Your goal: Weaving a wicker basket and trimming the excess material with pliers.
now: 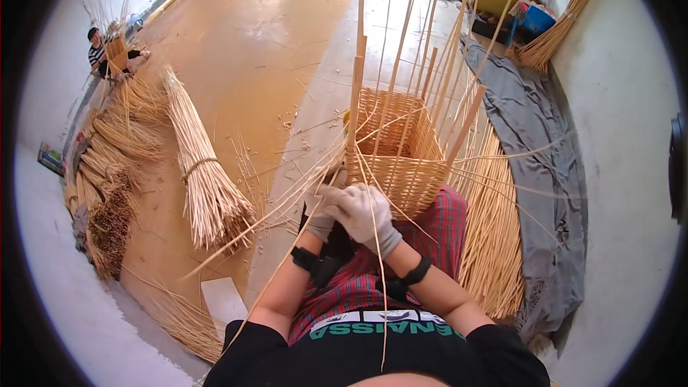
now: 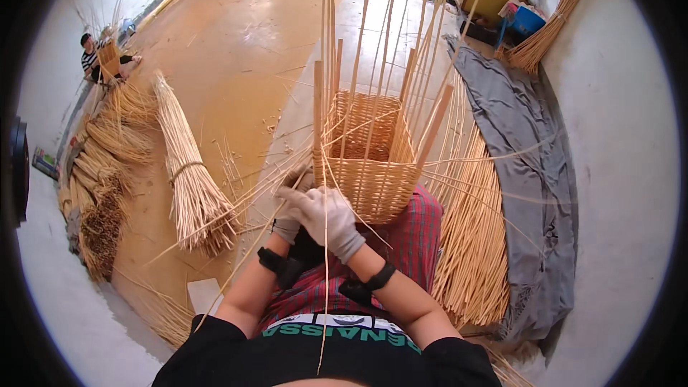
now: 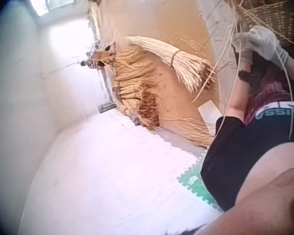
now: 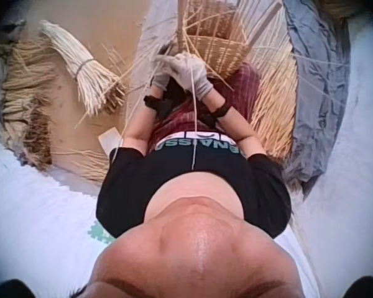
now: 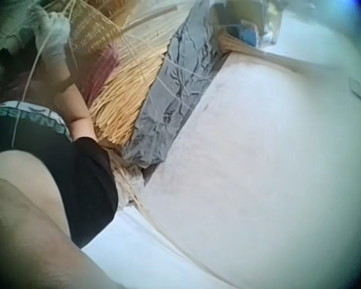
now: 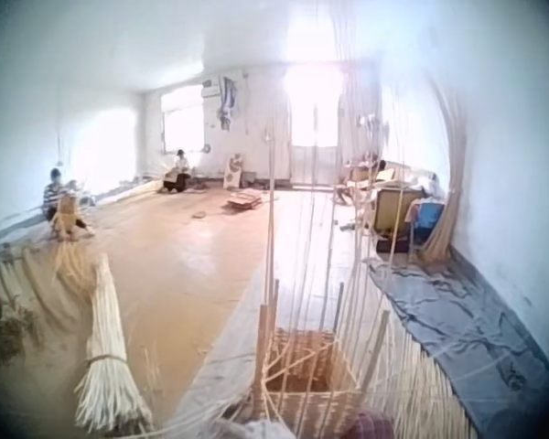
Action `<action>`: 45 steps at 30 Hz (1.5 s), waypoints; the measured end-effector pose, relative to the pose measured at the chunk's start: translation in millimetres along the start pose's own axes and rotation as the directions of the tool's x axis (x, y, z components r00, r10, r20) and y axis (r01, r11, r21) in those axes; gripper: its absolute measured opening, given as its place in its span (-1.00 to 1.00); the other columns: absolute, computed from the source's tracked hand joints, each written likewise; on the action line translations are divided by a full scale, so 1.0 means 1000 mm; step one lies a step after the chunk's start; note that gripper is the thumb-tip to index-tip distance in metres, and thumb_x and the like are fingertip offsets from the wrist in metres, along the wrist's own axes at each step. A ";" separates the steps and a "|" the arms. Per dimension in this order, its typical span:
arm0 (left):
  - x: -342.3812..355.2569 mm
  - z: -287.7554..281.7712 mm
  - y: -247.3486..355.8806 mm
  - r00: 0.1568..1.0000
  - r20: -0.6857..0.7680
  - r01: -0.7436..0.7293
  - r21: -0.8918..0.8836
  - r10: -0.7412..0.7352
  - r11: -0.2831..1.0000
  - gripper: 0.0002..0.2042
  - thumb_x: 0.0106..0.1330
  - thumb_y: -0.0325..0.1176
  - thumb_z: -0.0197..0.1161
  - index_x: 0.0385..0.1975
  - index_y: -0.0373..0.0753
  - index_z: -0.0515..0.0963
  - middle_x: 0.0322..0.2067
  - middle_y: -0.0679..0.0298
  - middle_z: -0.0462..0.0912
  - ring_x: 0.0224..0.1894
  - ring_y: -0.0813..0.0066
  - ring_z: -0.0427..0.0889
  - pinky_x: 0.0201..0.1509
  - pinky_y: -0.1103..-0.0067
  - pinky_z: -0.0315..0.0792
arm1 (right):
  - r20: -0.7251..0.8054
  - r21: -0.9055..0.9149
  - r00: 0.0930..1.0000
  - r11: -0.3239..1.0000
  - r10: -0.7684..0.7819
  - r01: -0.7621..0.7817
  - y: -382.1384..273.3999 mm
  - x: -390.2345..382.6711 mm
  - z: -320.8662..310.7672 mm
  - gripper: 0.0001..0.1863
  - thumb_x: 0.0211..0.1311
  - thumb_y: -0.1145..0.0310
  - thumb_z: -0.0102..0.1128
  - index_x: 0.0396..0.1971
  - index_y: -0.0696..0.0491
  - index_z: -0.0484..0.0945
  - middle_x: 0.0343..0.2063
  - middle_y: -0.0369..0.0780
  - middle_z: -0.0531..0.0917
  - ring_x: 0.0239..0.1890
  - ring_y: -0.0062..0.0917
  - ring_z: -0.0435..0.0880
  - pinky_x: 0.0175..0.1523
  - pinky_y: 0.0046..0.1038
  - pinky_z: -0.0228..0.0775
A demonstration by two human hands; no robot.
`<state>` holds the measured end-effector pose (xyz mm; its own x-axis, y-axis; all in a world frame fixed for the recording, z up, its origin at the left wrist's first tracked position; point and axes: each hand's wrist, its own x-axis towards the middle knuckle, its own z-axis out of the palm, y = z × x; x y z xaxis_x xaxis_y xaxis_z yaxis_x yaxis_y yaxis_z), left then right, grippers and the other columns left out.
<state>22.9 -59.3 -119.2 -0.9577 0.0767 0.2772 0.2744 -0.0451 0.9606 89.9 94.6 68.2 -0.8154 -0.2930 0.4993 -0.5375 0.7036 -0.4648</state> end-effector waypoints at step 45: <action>0.086 0.073 0.068 0.986 0.095 0.152 -0.178 -0.136 0.972 -0.83 0.46 -0.46 0.29 -0.05 -0.13 0.49 -0.23 0.39 0.58 -0.25 0.65 0.56 -0.23 0.65 0.50 | -0.577 0.564 0.696 0.825 0.428 -0.038 0.136 -0.002 -0.007 -0.34 0.53 0.56 0.02 0.53 -0.05 0.05 -0.15 -0.17 0.75 -0.31 -0.52 0.77 -0.28 -0.49 0.63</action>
<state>-34.4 17.3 -28.1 -0.9737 0.1763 0.1444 0.1062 -0.2094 0.9720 19.6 195.6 8.8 -0.6727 0.4708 0.5708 -0.5333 0.2263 -0.8151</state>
